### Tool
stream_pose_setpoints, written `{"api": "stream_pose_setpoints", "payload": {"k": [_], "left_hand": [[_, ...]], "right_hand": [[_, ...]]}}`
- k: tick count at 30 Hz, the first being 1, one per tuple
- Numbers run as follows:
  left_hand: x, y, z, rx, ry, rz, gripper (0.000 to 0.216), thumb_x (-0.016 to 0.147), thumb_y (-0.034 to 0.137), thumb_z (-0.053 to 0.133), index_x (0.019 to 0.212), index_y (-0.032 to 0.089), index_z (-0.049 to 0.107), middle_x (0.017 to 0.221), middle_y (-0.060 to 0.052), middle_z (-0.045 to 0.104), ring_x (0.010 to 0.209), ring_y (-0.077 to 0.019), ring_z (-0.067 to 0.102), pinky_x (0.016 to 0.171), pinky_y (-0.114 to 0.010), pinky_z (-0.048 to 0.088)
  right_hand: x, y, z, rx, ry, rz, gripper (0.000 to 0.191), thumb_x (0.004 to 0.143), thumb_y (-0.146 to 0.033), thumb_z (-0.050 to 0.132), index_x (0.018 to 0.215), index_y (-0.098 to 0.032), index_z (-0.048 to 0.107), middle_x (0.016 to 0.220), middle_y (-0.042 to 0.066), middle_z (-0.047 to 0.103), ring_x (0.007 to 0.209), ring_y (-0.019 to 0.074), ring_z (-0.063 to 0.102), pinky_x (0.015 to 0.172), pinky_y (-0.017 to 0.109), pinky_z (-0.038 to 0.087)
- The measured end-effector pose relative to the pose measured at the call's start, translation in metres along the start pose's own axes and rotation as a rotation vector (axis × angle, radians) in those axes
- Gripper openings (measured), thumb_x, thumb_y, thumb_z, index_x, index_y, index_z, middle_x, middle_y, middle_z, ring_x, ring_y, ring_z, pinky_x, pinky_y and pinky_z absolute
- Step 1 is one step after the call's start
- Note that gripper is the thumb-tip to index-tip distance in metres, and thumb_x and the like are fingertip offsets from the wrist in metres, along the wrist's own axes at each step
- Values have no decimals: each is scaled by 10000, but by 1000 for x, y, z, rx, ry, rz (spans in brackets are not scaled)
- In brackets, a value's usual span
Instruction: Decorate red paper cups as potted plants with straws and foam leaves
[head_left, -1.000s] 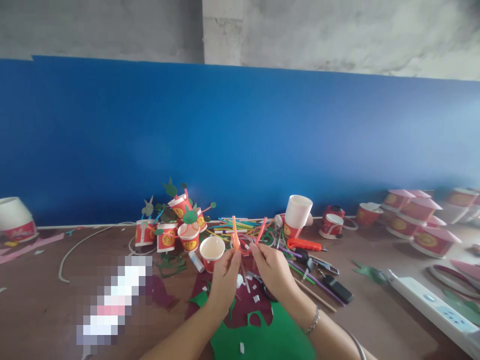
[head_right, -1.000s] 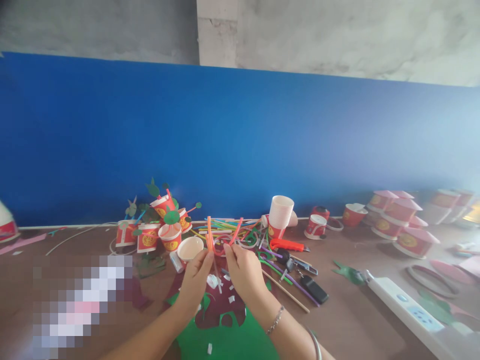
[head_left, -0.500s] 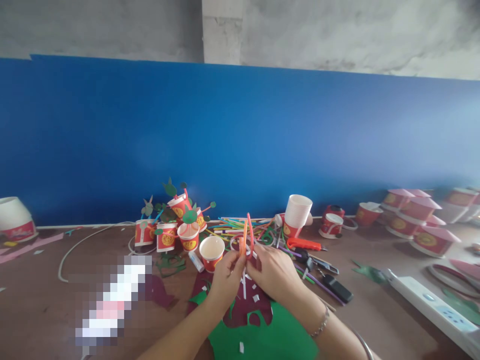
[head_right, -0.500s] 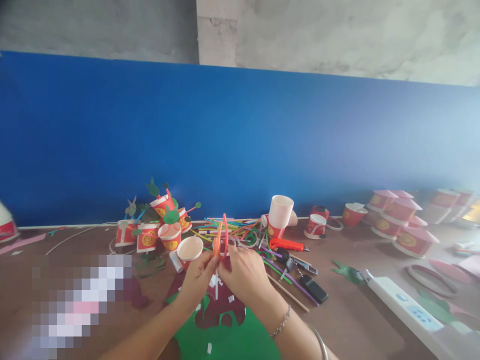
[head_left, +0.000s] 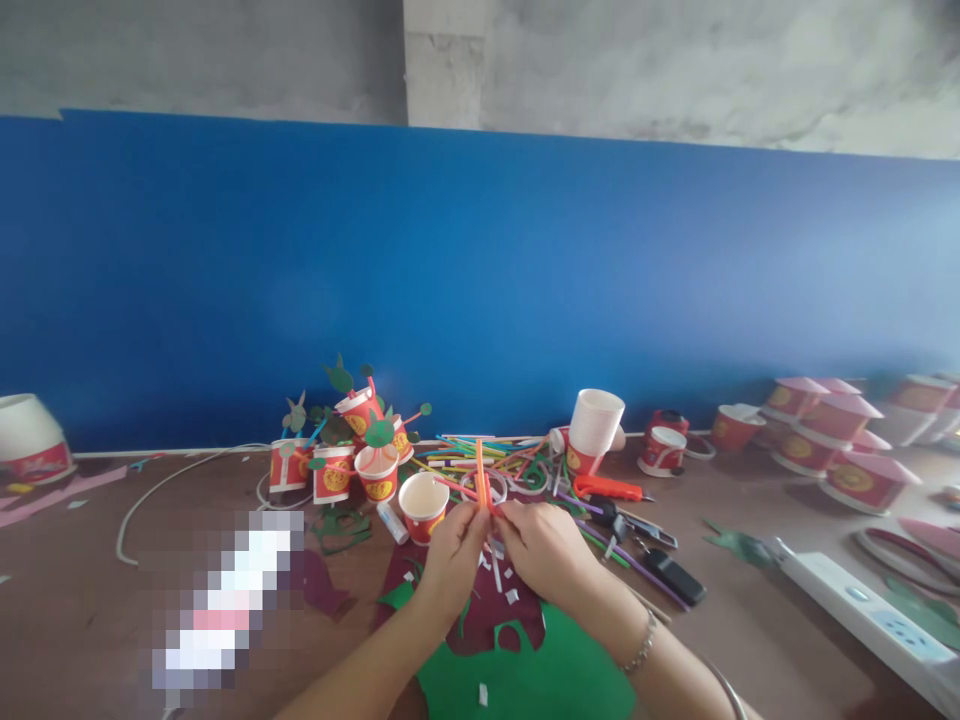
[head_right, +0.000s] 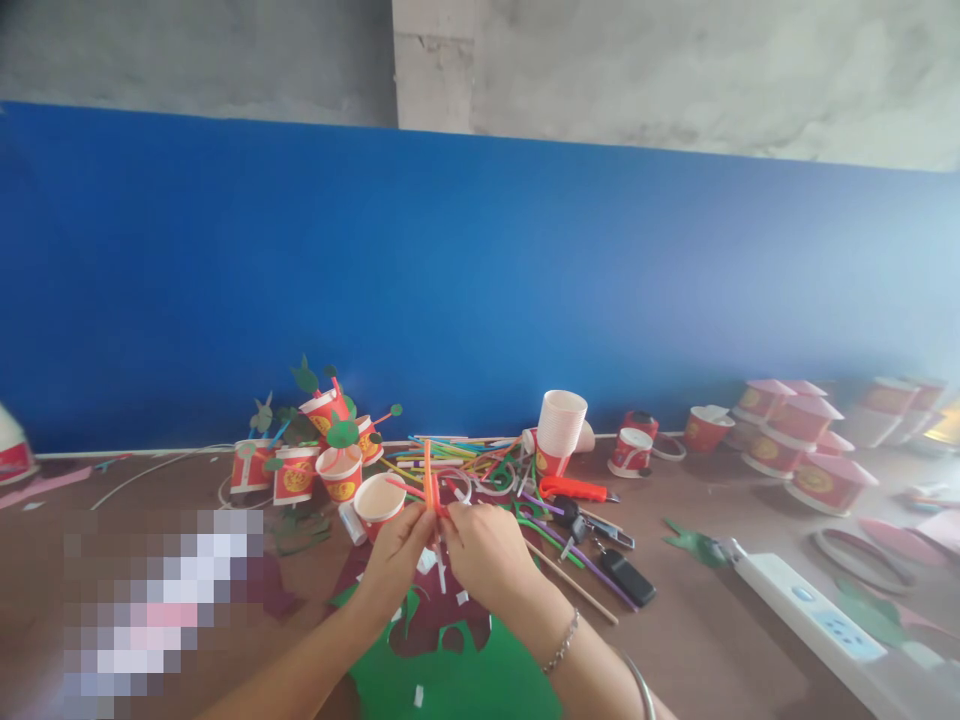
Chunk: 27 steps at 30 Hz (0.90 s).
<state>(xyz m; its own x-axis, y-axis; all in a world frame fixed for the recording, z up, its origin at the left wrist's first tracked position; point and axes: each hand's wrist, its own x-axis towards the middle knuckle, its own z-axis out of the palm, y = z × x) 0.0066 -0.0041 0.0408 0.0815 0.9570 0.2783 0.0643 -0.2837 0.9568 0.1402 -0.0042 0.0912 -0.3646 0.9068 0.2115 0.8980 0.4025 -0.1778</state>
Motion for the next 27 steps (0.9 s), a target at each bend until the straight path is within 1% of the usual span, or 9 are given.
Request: {"api": "stream_pose_setpoints", "payload": {"k": [5, 9, 13, 18, 21, 27], "left_hand": [[1, -4, 1, -25, -9, 1, 322, 873, 442, 428, 720, 168, 506, 663, 15, 449, 650, -142, 431, 610, -254, 358], [1, -5, 1, -1, 3, 9, 314, 874, 426, 432, 716, 166, 510, 662, 12, 453, 648, -141, 431, 599, -250, 351], [1, -5, 1, 11, 11, 17, 304, 879, 409, 424, 757, 157, 542, 667, 6, 476, 643, -143, 446, 594, -253, 359], [1, -8, 1, 2, 3, 32, 285, 876, 391, 437, 804, 150, 571, 676, -4, 504, 638, -147, 472, 597, -258, 381], [1, -9, 0, 16, 9, 33, 288, 874, 386, 440, 825, 144, 589, 685, -10, 519, 649, -150, 475, 613, -260, 389], [1, -9, 1, 63, 0, -6, 337, 865, 417, 431, 793, 142, 612, 669, -13, 528, 651, -158, 486, 611, -259, 385]], "right_hand": [[1, -2, 9, 107, 36, 61, 251, 904, -184, 406, 780, -174, 624, 705, 60, 703, 630, 166, 628, 549, 254, 268], [0, -3, 19, 293, 108, 45, 246, 883, -149, 382, 757, -181, 591, 623, 26, 656, 570, 142, 586, 543, 230, 296], [1, -3, 26, 471, 151, 53, 247, 859, -149, 368, 730, -182, 577, 584, 10, 627, 533, 136, 559, 531, 213, 332], [1, -2, 29, 621, 145, 82, 280, 854, -167, 360, 836, -193, 638, 571, -8, 636, 526, 138, 583, 522, 202, 361], [1, -2, 27, 608, 131, 101, 294, 863, -180, 361, 825, -196, 652, 551, -8, 632, 513, 136, 582, 513, 199, 355], [0, 0, 24, 341, 153, 109, 281, 860, -190, 393, 816, -199, 670, 603, 22, 667, 540, 148, 594, 513, 210, 315]]}}
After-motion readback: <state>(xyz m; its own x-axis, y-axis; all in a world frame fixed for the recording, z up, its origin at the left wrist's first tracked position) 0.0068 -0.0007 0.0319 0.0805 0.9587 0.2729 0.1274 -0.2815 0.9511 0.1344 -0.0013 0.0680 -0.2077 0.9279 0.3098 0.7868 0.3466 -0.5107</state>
